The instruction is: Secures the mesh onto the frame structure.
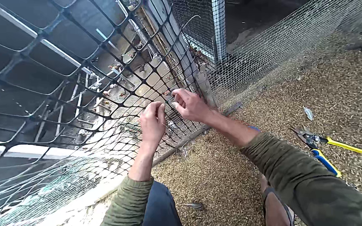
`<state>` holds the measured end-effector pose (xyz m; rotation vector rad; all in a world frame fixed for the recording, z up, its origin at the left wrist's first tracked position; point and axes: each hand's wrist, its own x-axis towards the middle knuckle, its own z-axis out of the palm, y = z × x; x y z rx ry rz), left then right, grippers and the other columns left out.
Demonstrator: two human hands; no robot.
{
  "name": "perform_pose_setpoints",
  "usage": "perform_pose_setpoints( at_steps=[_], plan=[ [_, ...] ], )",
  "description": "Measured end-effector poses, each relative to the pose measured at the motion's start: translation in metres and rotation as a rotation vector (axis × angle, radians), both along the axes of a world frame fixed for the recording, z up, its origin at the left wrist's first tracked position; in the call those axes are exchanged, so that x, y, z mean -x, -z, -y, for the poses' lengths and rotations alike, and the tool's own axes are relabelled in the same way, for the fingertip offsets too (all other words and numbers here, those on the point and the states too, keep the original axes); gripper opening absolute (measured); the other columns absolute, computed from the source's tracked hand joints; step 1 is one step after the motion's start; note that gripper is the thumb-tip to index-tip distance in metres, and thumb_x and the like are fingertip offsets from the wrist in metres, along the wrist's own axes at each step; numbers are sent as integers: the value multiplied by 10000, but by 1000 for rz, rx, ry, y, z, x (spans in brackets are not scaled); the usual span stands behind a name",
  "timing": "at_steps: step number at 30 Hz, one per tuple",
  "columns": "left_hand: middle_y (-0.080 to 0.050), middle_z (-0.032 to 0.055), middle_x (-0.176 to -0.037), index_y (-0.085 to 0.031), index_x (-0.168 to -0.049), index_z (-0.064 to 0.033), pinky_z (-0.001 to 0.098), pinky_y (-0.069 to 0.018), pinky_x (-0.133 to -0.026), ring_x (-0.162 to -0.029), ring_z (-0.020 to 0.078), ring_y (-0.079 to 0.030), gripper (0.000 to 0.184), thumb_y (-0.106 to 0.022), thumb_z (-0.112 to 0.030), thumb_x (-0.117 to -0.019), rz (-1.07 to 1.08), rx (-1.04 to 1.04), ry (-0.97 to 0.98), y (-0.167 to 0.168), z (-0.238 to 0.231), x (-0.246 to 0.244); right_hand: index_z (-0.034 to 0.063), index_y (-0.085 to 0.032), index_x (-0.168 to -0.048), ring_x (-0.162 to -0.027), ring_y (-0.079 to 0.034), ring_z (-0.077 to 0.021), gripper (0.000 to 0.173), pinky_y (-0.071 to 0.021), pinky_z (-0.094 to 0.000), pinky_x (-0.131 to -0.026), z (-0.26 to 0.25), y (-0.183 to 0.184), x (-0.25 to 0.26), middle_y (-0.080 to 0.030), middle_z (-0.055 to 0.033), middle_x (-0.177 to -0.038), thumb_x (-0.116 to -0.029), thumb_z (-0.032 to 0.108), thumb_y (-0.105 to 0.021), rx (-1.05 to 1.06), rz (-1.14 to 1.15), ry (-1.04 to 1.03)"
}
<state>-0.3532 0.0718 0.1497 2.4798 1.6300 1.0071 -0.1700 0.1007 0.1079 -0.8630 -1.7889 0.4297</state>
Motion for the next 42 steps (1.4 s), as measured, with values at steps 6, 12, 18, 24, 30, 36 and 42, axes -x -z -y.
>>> perform_pose_setpoints(
  at_steps=[6,12,18,24,30,36,42],
  plan=[
    [-692,79,-931,-659,-1101,-9,310,-588,-740,-778,122,-681,198,-588,-185,-1044,239,36,19,9,1,-5,-29,-741,-1087,-909,-706,-320,185,-604,-389,-821,-9,10,7,-689,-200,-973,-1004,49,-596,-283,141,118],
    [-715,79,-1159,-647,-1094,-9,303,-591,-875,-988,114,-706,143,-605,-130,-1030,496,0,177,24,-2,-9,18,-759,-1010,-945,-691,-332,141,-578,-441,-753,-17,17,11,-703,-178,-1018,-972,31,-624,-427,193,253],
    [-730,44,-1151,-598,-1111,-38,332,-590,-913,-1012,134,-718,105,-538,-104,-1055,723,48,215,26,-4,-11,33,-744,-1033,-988,-708,-302,161,-556,-434,-757,-12,15,2,-734,-158,-1062,-982,14,-592,-538,300,276],
    [-741,44,-1103,-610,-1112,-37,348,-592,-925,-1015,149,-721,109,-536,-93,-1055,764,41,219,30,-6,-14,-12,-725,-1045,-988,-703,-333,155,-594,-422,-797,-17,18,4,-710,-187,-1074,-991,54,-595,-487,268,245],
    [-744,35,-1066,-619,-1097,-38,343,-591,-919,-989,142,-722,103,-547,-96,-1053,818,41,189,28,-9,-16,18,-750,-1019,-936,-696,-320,145,-568,-429,-748,-24,15,9,-716,-165,-1022,-983,42,-612,-523,273,262],
    [-745,26,-1059,-605,-1087,-60,322,-593,-902,-973,134,-724,88,-526,-88,-1060,884,82,181,24,-7,-18,17,-764,-994,-905,-709,-299,151,-560,-418,-728,-23,16,5,-738,-152,-986,-967,9,-615,-633,270,256],
    [-741,31,-1081,-595,-1114,-48,323,-583,-926,-993,131,-720,95,-530,-92,-1061,846,87,182,25,-4,-17,15,-751,-994,-898,-717,-297,159,-558,-416,-718,-22,16,-1,-744,-153,-979,-972,2,-594,-670,312,245]
  ],
)
